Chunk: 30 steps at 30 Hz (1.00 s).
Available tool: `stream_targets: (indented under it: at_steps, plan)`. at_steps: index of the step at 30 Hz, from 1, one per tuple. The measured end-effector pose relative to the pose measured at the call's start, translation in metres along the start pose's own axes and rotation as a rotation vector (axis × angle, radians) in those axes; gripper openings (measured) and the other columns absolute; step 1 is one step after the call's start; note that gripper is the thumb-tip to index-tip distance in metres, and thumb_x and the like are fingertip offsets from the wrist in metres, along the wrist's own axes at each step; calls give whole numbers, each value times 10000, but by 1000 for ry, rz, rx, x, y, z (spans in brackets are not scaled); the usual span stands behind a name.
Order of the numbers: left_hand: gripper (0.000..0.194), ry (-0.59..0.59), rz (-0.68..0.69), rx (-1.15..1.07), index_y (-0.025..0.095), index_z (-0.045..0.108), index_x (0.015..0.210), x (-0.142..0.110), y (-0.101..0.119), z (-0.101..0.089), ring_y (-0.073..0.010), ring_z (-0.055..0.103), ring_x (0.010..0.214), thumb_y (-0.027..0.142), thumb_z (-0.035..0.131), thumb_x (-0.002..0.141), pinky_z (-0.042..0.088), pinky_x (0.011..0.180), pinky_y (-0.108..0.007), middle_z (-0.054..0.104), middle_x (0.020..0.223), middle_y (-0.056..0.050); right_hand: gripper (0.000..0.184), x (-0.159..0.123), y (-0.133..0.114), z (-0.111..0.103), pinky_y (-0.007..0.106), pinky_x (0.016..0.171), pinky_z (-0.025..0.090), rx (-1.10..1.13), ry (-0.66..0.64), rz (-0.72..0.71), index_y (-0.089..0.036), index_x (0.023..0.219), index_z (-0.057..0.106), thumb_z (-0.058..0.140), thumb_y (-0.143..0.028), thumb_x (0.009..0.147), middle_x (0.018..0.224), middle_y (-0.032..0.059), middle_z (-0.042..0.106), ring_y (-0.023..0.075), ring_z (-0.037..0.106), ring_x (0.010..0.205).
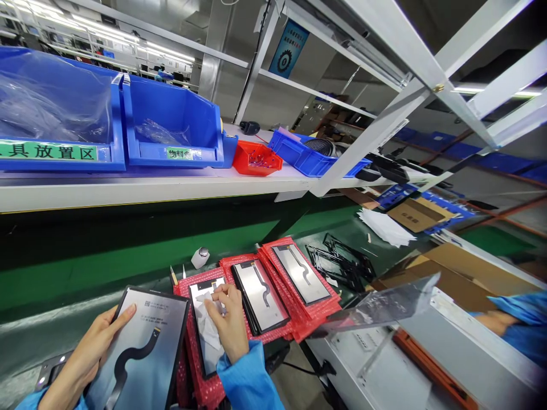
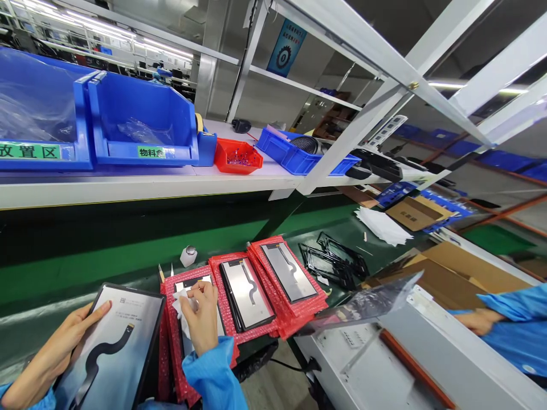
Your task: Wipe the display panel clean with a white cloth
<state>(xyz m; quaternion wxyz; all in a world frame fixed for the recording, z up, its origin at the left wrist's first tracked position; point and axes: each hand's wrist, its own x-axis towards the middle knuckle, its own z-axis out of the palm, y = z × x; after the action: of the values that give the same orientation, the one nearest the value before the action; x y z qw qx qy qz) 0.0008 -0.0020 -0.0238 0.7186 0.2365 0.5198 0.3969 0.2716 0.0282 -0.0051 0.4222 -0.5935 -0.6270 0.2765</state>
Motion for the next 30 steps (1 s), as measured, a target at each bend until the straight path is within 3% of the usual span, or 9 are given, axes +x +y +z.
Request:
stream_targets:
  at_steps: [5, 9, 12, 16, 18, 22, 23, 25, 30]
  plan:
    - [535, -5, -6, -72, 201, 559, 1222, -1, 1, -1, -294, 680, 964, 411, 721, 758, 569, 819, -375, 717, 1061, -73, 107, -7, -2, 5, 341, 790, 398, 219, -36, 83, -201, 737, 609, 605, -285, 803, 948, 53, 554, 222, 517, 929]
    - [534, 81, 49, -162, 222, 567, 1218, 3, 0, 3, -272, 677, 980, 369, 747, 737, 566, 837, -345, 724, 1046, -48, 268, -21, -3, 21, 323, 771, 437, 579, -298, 210, -176, 735, 628, 681, -438, 759, 1031, 85, 601, 234, 571, 934]
    - [524, 132, 80, -227, 213, 576, 1207, 4, -4, 13, -262, 674, 987, 379, 745, 739, 546, 879, -334, 730, 1029, -46, 325, -33, -5, 34, 266, 650, 415, 667, -433, 285, -177, 752, 616, 717, -485, 722, 790, 21, 605, 169, 552, 719]
    - [538, 119, 105, -152, 209, 578, 1207, -5, -7, 19, -284, 640, 1049, 470, 704, 754, 528, 886, -341, 700, 1108, -68, 298, -40, -10, 39, 229, 557, 354, 601, -342, 277, -189, 740, 572, 690, -461, 759, 651, -25, 533, 128, 451, 597]
    - [559, 168, 193, 9, 234, 564, 1221, -9, 2, 15, -290, 594, 1122, 518, 680, 754, 518, 878, -330, 645, 1216, -71, 295, -41, -12, 36, 234, 554, 354, 548, -304, 234, -189, 727, 569, 673, -462, 769, 655, -18, 536, 136, 451, 603]
    - [542, 404, 619, 477, 283, 535, 1243, -15, 44, 8, -258, 474, 1241, 504, 663, 765, 424, 987, -315, 554, 1325, -40, 349, -46, -13, 37, 254, 595, 378, 480, -262, 137, -186, 667, 554, 655, -510, 751, 664, 4, 561, 161, 488, 640]
    - [498, 397, 681, 610, 285, 576, 1208, -15, 58, 9, -261, 465, 1238, 495, 663, 765, 415, 989, -314, 573, 1293, -38, 361, -48, -13, 38, 257, 596, 380, 480, -256, 127, -187, 658, 550, 654, -522, 743, 660, 5, 563, 162, 488, 637]
    - [376, 257, 702, 812, 277, 675, 1081, -14, 83, 18, -273, 490, 1185, 492, 646, 773, 419, 969, -318, 632, 1186, -45, 368, -50, -14, 41, 256, 586, 378, 484, -254, 126, -187, 647, 545, 665, -526, 725, 645, 1, 555, 154, 469, 616]
    - [281, -172, 526, 871, 225, 727, 979, 2, 106, 44, -223, 613, 930, 410, 579, 827, 445, 853, -287, 710, 994, -39, 321, -51, -19, 42, 243, 536, 328, 459, -287, 149, -185, 624, 524, 672, -455, 716, 607, -14, 517, 134, 418, 570]
